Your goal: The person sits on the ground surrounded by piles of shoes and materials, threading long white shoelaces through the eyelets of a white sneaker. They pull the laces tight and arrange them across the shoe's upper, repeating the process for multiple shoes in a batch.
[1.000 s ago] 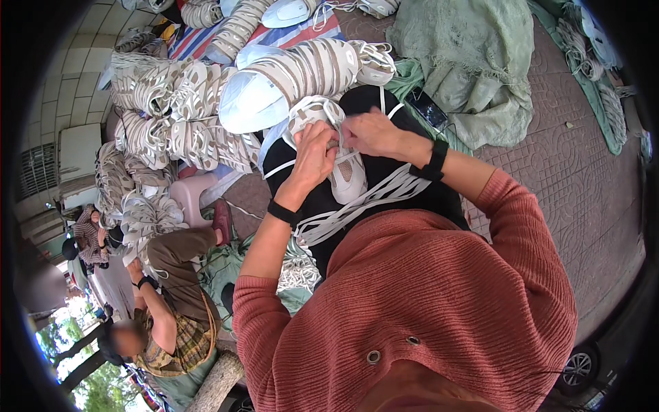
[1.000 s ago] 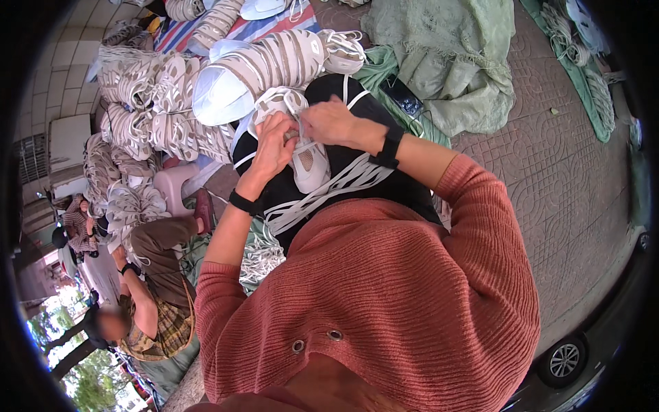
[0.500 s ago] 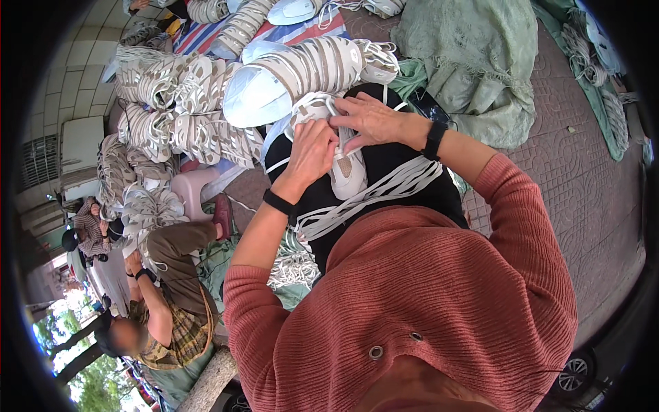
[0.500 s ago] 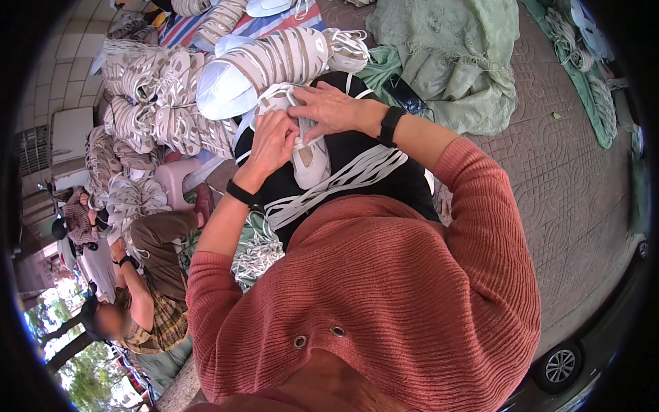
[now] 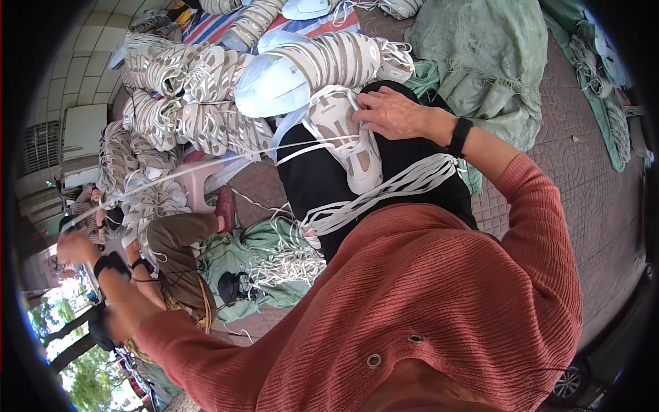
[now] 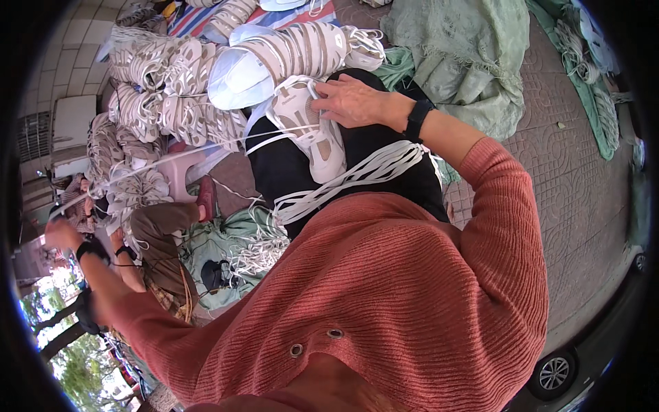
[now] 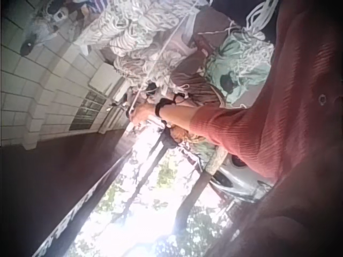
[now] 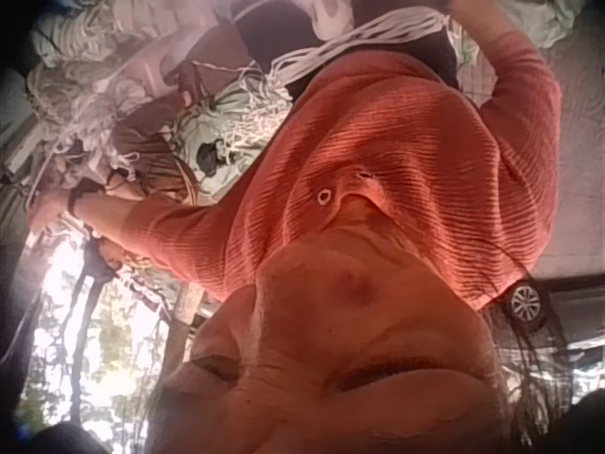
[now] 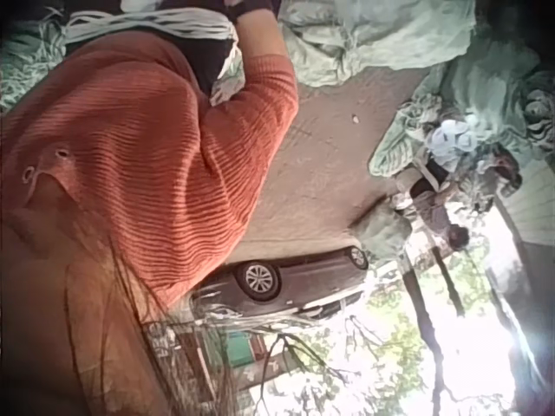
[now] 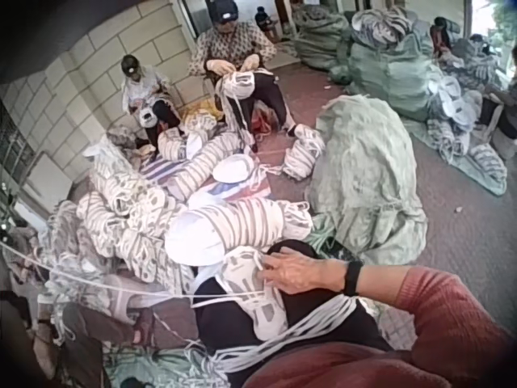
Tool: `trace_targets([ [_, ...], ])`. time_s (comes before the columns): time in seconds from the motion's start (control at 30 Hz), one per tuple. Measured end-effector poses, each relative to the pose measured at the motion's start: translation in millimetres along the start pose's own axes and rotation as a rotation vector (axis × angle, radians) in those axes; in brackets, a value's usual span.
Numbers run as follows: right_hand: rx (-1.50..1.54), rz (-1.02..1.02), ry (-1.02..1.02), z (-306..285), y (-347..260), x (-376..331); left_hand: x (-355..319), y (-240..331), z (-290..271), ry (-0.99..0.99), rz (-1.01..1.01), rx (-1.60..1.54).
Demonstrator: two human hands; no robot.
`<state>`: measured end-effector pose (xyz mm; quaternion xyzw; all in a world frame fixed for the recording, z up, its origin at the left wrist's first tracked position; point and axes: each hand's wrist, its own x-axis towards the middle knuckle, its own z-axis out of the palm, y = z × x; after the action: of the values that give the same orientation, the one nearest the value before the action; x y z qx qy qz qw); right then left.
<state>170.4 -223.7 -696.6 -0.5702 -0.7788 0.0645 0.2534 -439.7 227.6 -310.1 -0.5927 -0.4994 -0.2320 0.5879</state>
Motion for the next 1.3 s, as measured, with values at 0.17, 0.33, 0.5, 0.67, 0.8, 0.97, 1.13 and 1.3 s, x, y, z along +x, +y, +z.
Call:
trace_targets([
  [0.17, -0.069, 0.000, 0.045, -6, -3, -4, -30, 25, 7, 0.057, -0.335, -0.437],
  [0.33, -0.047, -0.099, -0.073, -7, -20, 5, -73, 107, 33, -0.298, -0.962, -1.237],
  [0.5, -0.026, -0.199, -0.091, 14, -27, 30, -138, 123, 63, -0.725, -1.166, -2.238],
  [0.67, 0.420, 0.249, -0.435, 18, -11, 25, -168, 341, -147, -1.068, -0.557, -1.982],
  [0.8, 0.869, 0.612, -0.546, -7, -29, 41, -217, 375, -257, -0.879, 0.204, -1.760],
  [0.97, 1.043, 0.736, -0.364, -2, -16, 26, -259, 423, -339, -1.007, 0.486, -1.960],
  [1.13, 1.136, 0.737, -0.286, -1, -16, 22, -272, 455, -354, -1.124, 0.498, -2.026],
  [1.3, 0.848, 0.546, 0.003, 4, -16, -2, -271, 456, -352, -1.150, 0.396, -2.035],
])
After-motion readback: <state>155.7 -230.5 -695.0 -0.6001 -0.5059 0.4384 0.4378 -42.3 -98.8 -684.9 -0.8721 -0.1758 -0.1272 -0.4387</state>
